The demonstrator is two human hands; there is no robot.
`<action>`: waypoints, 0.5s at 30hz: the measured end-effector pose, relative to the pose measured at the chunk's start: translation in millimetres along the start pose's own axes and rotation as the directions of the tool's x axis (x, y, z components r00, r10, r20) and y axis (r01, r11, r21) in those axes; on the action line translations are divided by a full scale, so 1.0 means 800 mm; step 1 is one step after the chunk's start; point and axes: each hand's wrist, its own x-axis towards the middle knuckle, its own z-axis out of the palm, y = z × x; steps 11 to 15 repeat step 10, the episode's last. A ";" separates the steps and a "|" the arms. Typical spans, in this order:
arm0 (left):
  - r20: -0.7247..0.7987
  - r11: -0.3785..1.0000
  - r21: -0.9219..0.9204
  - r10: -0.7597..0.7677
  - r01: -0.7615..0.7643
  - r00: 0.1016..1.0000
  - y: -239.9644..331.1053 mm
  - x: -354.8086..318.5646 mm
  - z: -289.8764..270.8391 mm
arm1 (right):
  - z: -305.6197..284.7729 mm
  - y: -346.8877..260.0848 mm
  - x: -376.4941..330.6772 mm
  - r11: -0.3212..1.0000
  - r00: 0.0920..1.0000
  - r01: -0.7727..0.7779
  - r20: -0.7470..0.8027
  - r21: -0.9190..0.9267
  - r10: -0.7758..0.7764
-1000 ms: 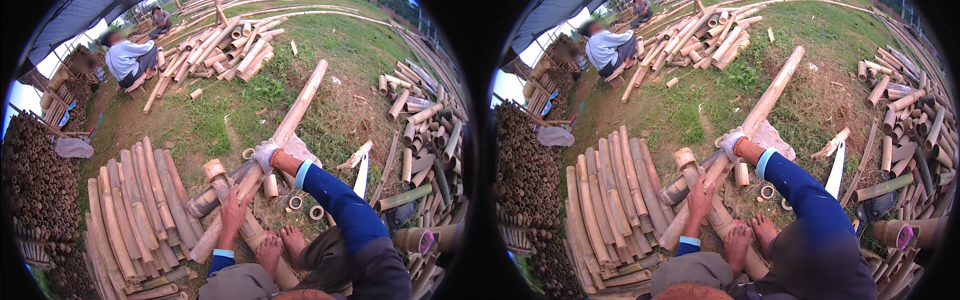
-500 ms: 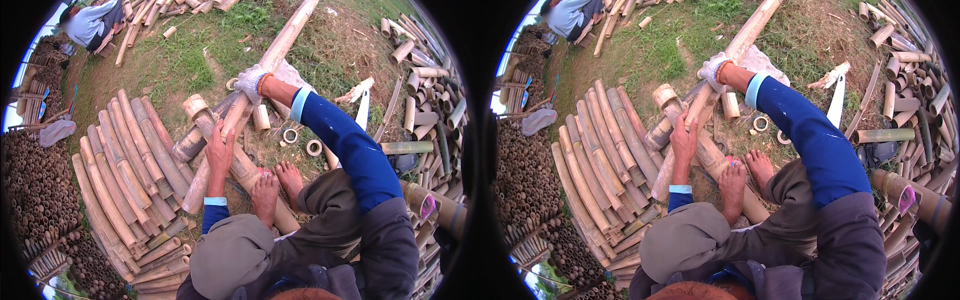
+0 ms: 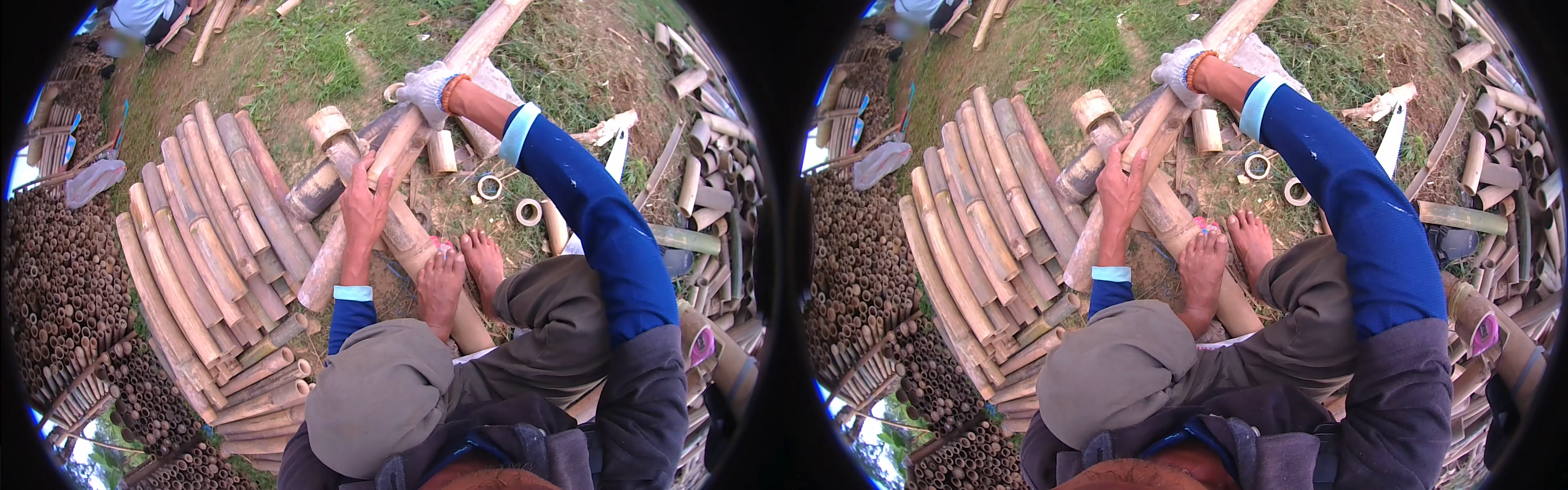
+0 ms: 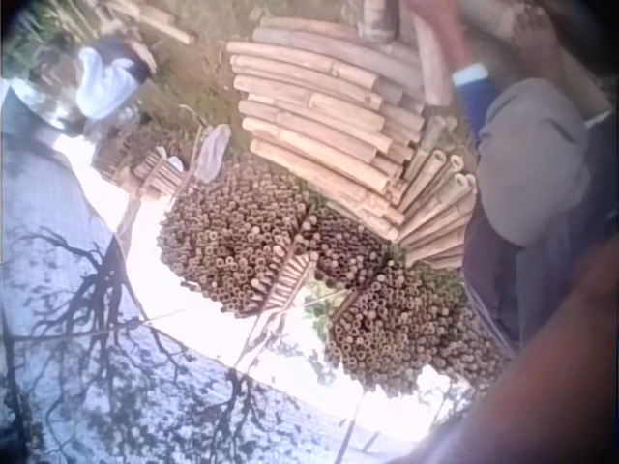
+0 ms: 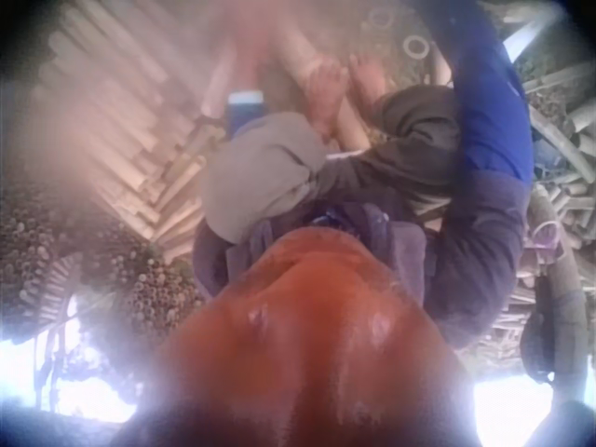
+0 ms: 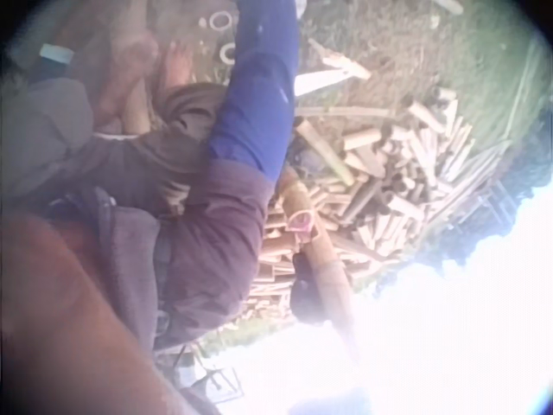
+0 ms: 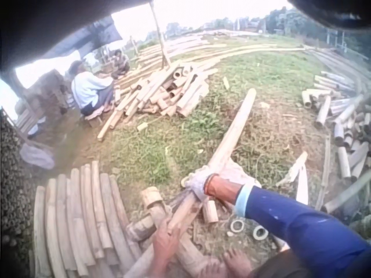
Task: The person sits on the ground and uses a hand saw to cut long bamboo poles into shorter sections. They position each pole on a wooden support, saw through it, and then place the cut pieces into a nearby stack.
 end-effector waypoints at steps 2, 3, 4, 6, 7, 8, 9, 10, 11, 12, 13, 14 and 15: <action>0.015 1.000 -0.008 -0.010 0.010 1.000 0.002 0.001 0.000 | 0.001 0.002 0.000 1.000 1.000 -0.009 0.003 -0.007 0.009; 0.012 1.000 -0.005 -0.005 0.005 1.000 0.002 0.001 -0.001 | 0.000 0.000 0.000 1.000 1.000 -0.010 0.004 -0.010 0.010; 0.010 1.000 -0.001 0.001 -0.001 1.000 0.002 0.000 -0.002 | -0.001 -0.002 0.001 1.000 1.000 -0.013 0.011 -0.017 0.014; 0.020 1.000 0.012 -0.020 0.019 1.000 0.002 0.000 -0.002 | -0.002 -0.003 0.002 0.999 0.999 -0.022 0.025 -0.031 0.023; 0.026 0.999 0.018 -0.029 0.029 0.999 0.003 0.001 -0.002 | -0.002 -0.003 0.002 0.999 0.999 -0.024 0.025 -0.027 0.025; 0.026 0.999 0.013 -0.033 0.033 0.999 0.003 0.001 -0.002 | -0.001 -0.003 0.003 0.999 0.999 -0.027 0.024 -0.022 0.027; 0.026 0.999 0.007 -0.037 0.037 0.999 0.003 0.001 -0.003 | 0.000 -0.003 0.004 0.999 0.999 -0.030 0.024 -0.018 0.030; 0.026 0.999 0.001 -0.041 0.041 0.999 0.004 0.001 -0.003 | 0.001 -0.002 0.005 0.999 0.999 -0.031 0.023 -0.017 0.031; 0.026 0.999 0.001 -0.041 0.041 0.999 0.004 0.001 -0.003 | 0.001 -0.002 0.005 0.999 0.999 -0.031 0.023 -0.017 0.031; 0.026 0.999 0.001 -0.041 0.041 0.999 0.004 0.001 -0.003 | 0.001 -0.002 0.005 0.999 0.999 -0.031 0.023 -0.017 0.031; 0.026 0.999 0.001 -0.041 0.041 0.999 0.004 0.001 -0.003 | 0.001 -0.002 0.005 0.999 0.999 -0.031 0.023 -0.017 0.031; 0.026 0.999 0.001 -0.041 0.041 0.999 0.004 0.001 -0.003 | 0.001 -0.002 0.005 0.999 0.999 -0.031 0.023 -0.017 0.031; 0.026 0.999 0.001 -0.041 0.041 0.999 0.004 0.001 -0.003 | 0.001 -0.002 0.005 0.999 0.999 -0.031 0.023 -0.017 0.031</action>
